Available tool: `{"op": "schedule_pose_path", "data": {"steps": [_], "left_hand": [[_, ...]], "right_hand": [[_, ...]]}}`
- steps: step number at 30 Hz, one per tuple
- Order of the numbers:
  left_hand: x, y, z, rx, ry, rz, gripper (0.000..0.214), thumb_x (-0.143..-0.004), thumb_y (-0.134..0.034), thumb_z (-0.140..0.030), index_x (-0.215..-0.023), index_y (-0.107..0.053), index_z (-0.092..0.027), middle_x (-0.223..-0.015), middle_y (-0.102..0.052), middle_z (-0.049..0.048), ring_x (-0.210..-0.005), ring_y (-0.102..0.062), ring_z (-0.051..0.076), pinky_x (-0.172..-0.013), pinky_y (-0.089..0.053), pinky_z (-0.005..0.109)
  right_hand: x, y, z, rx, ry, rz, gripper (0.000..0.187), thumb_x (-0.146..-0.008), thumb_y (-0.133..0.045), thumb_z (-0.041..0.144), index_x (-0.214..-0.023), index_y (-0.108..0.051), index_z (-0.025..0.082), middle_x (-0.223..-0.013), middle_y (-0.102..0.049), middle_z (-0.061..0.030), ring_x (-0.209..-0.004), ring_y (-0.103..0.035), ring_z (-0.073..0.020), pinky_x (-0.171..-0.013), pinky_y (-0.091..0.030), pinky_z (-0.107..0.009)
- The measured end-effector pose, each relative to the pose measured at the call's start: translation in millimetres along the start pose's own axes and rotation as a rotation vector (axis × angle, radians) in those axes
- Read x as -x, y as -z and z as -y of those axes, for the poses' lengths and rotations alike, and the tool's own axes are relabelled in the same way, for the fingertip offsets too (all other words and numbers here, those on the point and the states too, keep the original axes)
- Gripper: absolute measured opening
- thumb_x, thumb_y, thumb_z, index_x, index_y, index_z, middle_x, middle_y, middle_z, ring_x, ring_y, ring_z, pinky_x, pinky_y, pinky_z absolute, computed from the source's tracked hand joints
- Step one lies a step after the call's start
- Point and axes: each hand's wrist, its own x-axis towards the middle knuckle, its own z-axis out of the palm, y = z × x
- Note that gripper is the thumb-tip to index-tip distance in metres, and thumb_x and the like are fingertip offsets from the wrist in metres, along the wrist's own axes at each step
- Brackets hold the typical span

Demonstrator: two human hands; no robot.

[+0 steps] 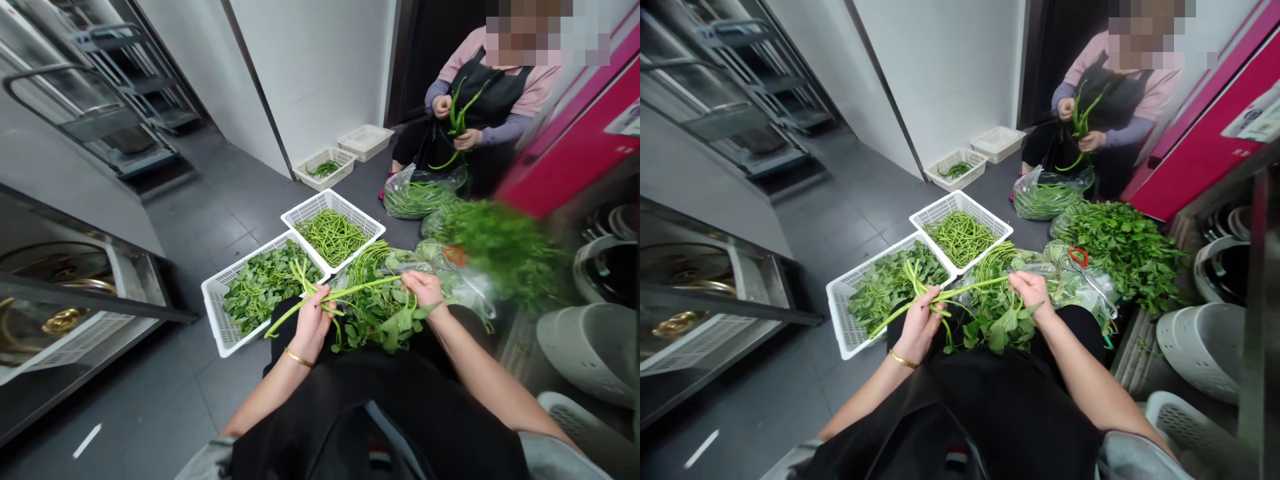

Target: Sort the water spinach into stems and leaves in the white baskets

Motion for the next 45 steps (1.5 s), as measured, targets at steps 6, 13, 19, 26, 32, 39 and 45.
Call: {"op": "schedule_pose_path", "data": {"steps": [6,13,19,26,32,39,45], "left_hand": [[-7,2.3,-11,-0.071,-0.203,0.046,0.032,-0.061,-0.076,-0.020,-0.072,-0.046,-0.018,-0.052,-0.050,-0.0076,-0.033,-0.047,0.007,-0.031,-0.028,0.017],[-3,-6.7,-7,-0.099,-0.185,0.073,0.029,-0.064,-0.074,-0.020,-0.072,-0.047,-0.017,-0.053,-0.051,-0.0071,-0.033,-0.048,0.007,-0.031,-0.028,0.016],[-7,-4.0,5,0.021,0.095,-0.005,0.023,-0.068,-0.068,-0.010,-0.071,-0.046,-0.016,-0.052,-0.048,-0.0062,-0.035,-0.046,0.006,-0.032,-0.027,0.015],[-22,-3.7,7,0.122,0.070,-0.128,0.019,-0.071,-0.063,-0.008,-0.070,-0.046,-0.016,-0.051,-0.048,-0.0059,-0.037,-0.047,0.006,-0.034,-0.028,0.016],[-8,-20.3,22,0.126,0.045,-0.009,0.025,-0.068,-0.069,-0.013,-0.072,-0.045,-0.017,-0.051,-0.048,-0.0070,-0.038,-0.047,0.006,-0.036,-0.029,0.017],[-26,-5.6,8,0.093,0.165,-0.037,0.019,-0.073,-0.061,-0.005,-0.070,-0.046,-0.015,-0.048,-0.046,-0.0060,-0.031,-0.036,0.003,-0.032,-0.024,0.014],[-67,13.9,-34,0.290,0.180,-0.237,0.023,-0.085,-0.045,-0.009,-0.067,-0.035,-0.018,-0.047,-0.033,-0.0086,-0.034,-0.034,0.003,-0.034,-0.022,0.011]], "right_hand": [[-16,55,-1,0.191,-0.035,-0.067,0.043,-0.083,-0.047,0.055,-0.057,-0.046,0.022,-0.053,-0.045,-0.0019,-0.050,-0.039,-0.0144,-0.047,-0.030,-0.028],[-11,-20,44,0.359,0.217,0.788,0.031,-0.082,-0.056,0.044,-0.064,-0.058,0.018,-0.060,-0.058,-0.0015,-0.056,-0.051,-0.0134,-0.056,-0.035,-0.025],[-16,-4,19,-0.087,-0.110,0.124,0.046,-0.087,-0.036,0.049,-0.051,-0.046,0.021,-0.047,-0.045,0.0003,-0.042,-0.040,-0.0114,-0.043,-0.031,-0.025],[2,30,18,0.262,-0.097,0.258,0.027,-0.078,-0.060,0.042,-0.062,-0.052,0.022,-0.054,-0.054,-0.0007,-0.048,-0.047,-0.0145,-0.046,-0.034,-0.026],[19,-74,49,0.790,0.104,0.527,0.024,-0.092,-0.042,0.033,-0.096,-0.060,0.017,-0.081,-0.067,-0.0099,-0.065,-0.060,-0.0188,-0.055,-0.036,-0.027],[16,-67,62,0.182,0.411,1.250,0.025,-0.091,-0.044,0.027,-0.077,-0.062,0.016,-0.071,-0.063,-0.0010,-0.062,-0.053,-0.0094,-0.059,-0.037,-0.020],[3,-19,24,0.544,0.086,0.945,0.033,-0.092,-0.040,0.032,-0.109,-0.062,0.013,-0.074,-0.067,-0.0073,-0.065,-0.061,-0.0168,-0.063,-0.045,-0.027]]}}
